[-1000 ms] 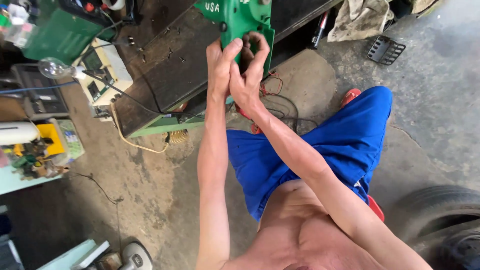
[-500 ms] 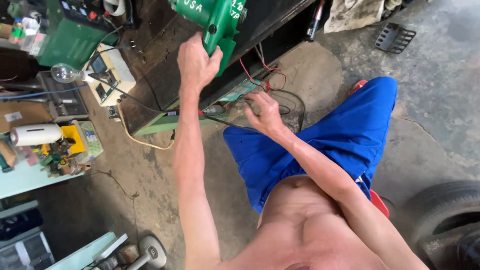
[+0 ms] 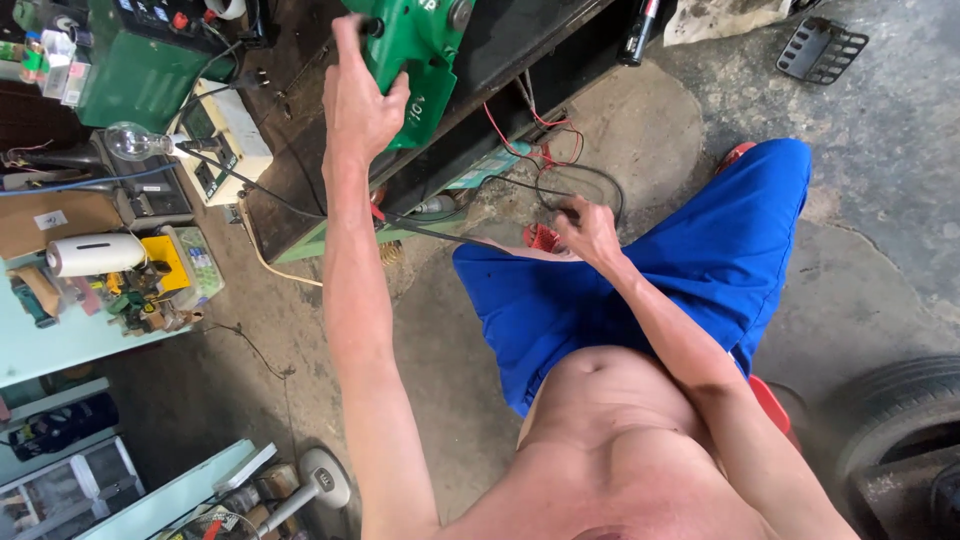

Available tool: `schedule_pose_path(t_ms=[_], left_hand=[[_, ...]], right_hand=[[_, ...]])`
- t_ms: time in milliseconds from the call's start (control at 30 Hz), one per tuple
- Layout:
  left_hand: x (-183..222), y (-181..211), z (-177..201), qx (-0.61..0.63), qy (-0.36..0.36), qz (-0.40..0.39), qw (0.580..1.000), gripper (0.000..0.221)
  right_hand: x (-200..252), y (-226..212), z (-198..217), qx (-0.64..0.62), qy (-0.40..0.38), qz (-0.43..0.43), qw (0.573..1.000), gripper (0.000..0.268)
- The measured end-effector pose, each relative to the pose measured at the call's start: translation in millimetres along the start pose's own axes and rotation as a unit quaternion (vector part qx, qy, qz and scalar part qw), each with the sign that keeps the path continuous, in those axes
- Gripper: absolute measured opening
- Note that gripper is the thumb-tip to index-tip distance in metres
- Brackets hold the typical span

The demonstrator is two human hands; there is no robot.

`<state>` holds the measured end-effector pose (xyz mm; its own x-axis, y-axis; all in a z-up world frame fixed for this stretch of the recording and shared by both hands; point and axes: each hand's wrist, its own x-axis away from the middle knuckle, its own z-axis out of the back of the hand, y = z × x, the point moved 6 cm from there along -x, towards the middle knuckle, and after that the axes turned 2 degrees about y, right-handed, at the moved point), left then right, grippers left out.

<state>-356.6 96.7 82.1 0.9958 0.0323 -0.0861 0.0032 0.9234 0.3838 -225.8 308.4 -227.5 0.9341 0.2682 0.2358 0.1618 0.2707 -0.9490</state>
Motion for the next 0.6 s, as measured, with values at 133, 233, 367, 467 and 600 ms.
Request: schedule_pose_path(t_ms=[133, 233, 367, 467, 600], left_hand=[[7.0, -14.2, -9.7, -0.023, 0.051, -0.087, 0.995, 0.076], [8.3, -34.1, -18.1, -0.065, 0.098, -0.126, 0.985, 0.091], [8.1, -16.3, -9.4, -0.056, 0.120, -0.144, 0.981, 0.069], [7.5, -9.1, -5.2, 0.017, 0.093, -0.136, 0.986, 0.066], [0.9, -19.1, -7.9, 0.122, 0.050, -0.152, 0.980, 0.078]], right_hand=[[-3.7, 76.9, -13.4, 0.035, 0.002, -0.038, 0.999, 0.041], [-11.4, 108.0, -13.4, 0.026, 0.043, -0.036, 0.998, 0.035], [-17.0, 89.7, 2.4, -0.069, 0.057, -0.080, 0.993, 0.029], [-17.8, 82.4, 8.1, -0.099, 0.070, -0.086, 0.989, 0.029], [-18.3, 76.4, 7.4, -0.128, 0.064, -0.084, 0.986, 0.028]])
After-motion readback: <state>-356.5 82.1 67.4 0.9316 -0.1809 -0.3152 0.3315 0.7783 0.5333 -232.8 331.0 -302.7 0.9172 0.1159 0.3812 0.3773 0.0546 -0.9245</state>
